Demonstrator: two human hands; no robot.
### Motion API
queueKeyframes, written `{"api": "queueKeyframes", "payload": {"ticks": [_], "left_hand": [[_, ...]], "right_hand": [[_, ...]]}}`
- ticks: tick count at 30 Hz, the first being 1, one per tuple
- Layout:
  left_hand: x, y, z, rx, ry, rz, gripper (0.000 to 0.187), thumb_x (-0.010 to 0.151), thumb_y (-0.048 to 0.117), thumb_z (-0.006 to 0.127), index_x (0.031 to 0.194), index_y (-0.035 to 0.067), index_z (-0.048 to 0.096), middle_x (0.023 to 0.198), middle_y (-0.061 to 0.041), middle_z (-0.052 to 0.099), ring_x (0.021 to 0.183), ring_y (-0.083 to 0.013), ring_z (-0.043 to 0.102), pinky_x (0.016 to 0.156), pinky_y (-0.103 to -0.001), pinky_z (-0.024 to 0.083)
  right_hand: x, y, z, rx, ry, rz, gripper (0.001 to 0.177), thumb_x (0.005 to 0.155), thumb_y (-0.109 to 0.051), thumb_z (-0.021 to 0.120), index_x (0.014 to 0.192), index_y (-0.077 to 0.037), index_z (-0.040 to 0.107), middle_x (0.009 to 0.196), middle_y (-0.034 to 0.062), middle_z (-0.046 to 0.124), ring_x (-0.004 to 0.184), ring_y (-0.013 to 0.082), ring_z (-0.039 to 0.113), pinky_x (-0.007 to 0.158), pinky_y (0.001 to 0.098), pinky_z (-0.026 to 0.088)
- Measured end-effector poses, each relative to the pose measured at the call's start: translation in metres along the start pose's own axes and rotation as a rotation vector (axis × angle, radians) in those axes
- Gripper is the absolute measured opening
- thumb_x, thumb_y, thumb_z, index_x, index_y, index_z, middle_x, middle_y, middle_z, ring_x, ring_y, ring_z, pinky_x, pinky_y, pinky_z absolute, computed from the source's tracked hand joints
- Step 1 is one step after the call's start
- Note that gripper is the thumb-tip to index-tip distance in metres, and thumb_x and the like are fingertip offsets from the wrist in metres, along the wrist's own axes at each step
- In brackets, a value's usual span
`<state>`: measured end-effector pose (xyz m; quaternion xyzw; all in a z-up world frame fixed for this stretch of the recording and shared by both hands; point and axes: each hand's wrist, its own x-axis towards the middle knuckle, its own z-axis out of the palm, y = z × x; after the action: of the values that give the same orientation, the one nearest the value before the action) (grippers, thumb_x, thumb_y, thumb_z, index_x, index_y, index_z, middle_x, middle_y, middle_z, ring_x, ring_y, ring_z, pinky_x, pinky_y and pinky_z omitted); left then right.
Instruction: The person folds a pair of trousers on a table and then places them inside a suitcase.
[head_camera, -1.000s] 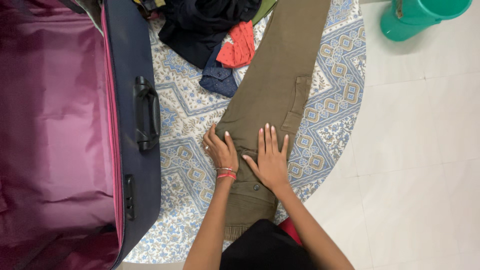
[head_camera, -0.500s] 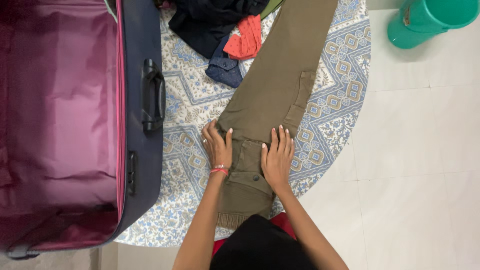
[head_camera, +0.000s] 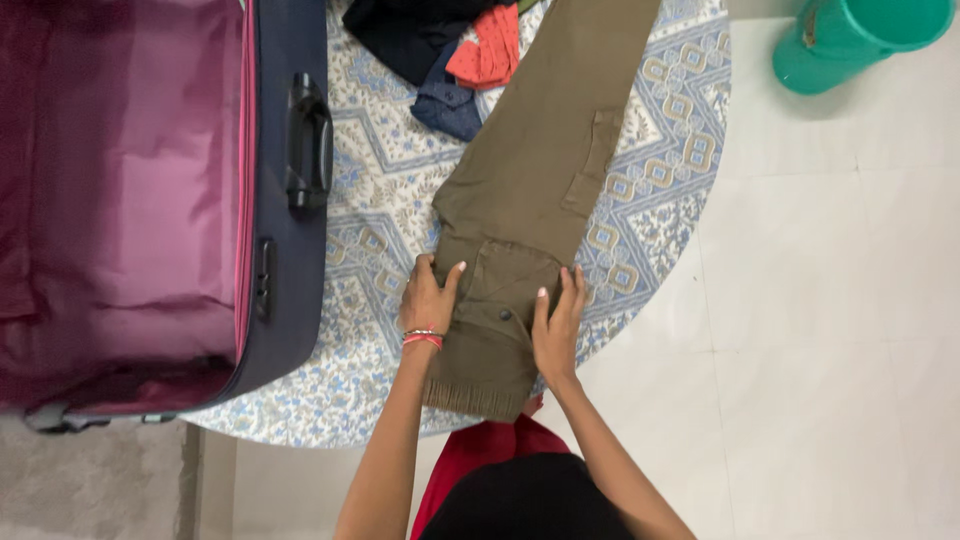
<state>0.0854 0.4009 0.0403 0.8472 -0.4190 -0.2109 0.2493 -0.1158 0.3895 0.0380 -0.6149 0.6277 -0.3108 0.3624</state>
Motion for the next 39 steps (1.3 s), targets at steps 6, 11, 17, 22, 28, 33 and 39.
{"api": "queueKeyframes", "payload": {"ticks": [6, 11, 17, 22, 28, 33, 39], "left_hand": [[-0.020, -0.015, 0.005, -0.007, 0.055, -0.014, 0.047, 0.101, 0.049, 0.055, 0.122, 0.008, 0.059, 0.117, -0.020, 0.070, 0.105, -0.0436, 0.066, 0.085, -0.053, 0.052], [-0.020, -0.024, 0.016, -0.026, 0.140, 0.021, 0.044, 0.101, 0.048, 0.054, 0.121, 0.010, 0.061, 0.116, -0.019, 0.072, 0.101, -0.0430, 0.068, 0.082, -0.053, 0.052], [-0.023, -0.028, 0.015, -0.079, 0.121, 0.010, 0.043, 0.102, 0.047, 0.054, 0.123, 0.010, 0.061, 0.115, -0.017, 0.072, 0.100, -0.0417, 0.069, 0.082, -0.052, 0.052], [-0.024, -0.028, 0.014, -0.091, 0.112, 0.027, 0.042, 0.103, 0.044, 0.054, 0.123, 0.008, 0.061, 0.115, -0.020, 0.071, 0.101, -0.0417, 0.068, 0.083, -0.052, 0.052], [-0.007, -0.021, -0.002, -0.067, 0.016, 0.132, 0.039, 0.102, 0.035, 0.057, 0.128, 0.005, 0.056, 0.122, -0.019, 0.063, 0.113, -0.0382, 0.062, 0.093, -0.049, 0.050], [0.050, -0.006, 0.002, -0.197, 0.116, 0.376, 0.048, 0.102, 0.029, 0.060, 0.139, 0.001, 0.048, 0.129, -0.020, 0.056, 0.122, -0.0399, 0.054, 0.100, -0.050, 0.046], [0.107, 0.011, 0.019, -0.103, 0.111, 0.279, 0.039, 0.098, 0.035, 0.067, 0.125, 0.008, 0.059, 0.115, -0.019, 0.058, 0.107, -0.0421, 0.056, 0.090, -0.051, 0.046]], "right_hand": [[-0.029, -0.009, -0.009, 0.029, -0.074, 0.107, 0.069, 0.106, -0.036, 0.046, 0.156, 0.006, 0.024, 0.162, 0.0254, 0.026, 0.152, 0.0396, 0.025, 0.123, 0.0475, 0.023], [-0.032, -0.013, -0.008, 0.047, -0.067, 0.131, 0.069, 0.106, -0.037, 0.047, 0.155, 0.007, 0.025, 0.158, 0.0269, 0.030, 0.149, 0.0400, 0.031, 0.122, 0.0469, 0.027], [-0.032, -0.008, -0.001, -0.030, -0.021, 0.075, 0.065, 0.105, -0.033, 0.050, 0.151, 0.008, 0.031, 0.154, 0.0290, 0.034, 0.145, 0.0423, 0.034, 0.118, 0.0484, 0.030], [-0.024, -0.004, 0.014, -0.063, 0.086, 0.112, 0.061, 0.102, -0.029, 0.057, 0.147, 0.008, 0.038, 0.147, 0.0283, 0.042, 0.139, 0.0424, 0.040, 0.116, 0.0494, 0.033], [-0.012, -0.009, 0.033, -0.149, 0.210, 0.183, 0.066, 0.099, -0.032, 0.064, 0.145, 0.009, 0.040, 0.144, 0.0288, 0.043, 0.137, 0.0434, 0.039, 0.114, 0.0509, 0.032], [0.000, -0.020, 0.026, -0.113, 0.226, 0.335, 0.070, 0.098, -0.041, 0.065, 0.143, 0.010, 0.045, 0.140, 0.0327, 0.046, 0.129, 0.0459, 0.048, 0.108, 0.0493, 0.039], [0.008, -0.029, 0.009, -0.110, 0.108, 0.556, 0.071, 0.092, -0.055, 0.065, 0.123, 0.009, 0.059, 0.100, 0.0318, 0.070, 0.099, 0.0424, 0.070, 0.091, 0.0477, 0.053]]}}
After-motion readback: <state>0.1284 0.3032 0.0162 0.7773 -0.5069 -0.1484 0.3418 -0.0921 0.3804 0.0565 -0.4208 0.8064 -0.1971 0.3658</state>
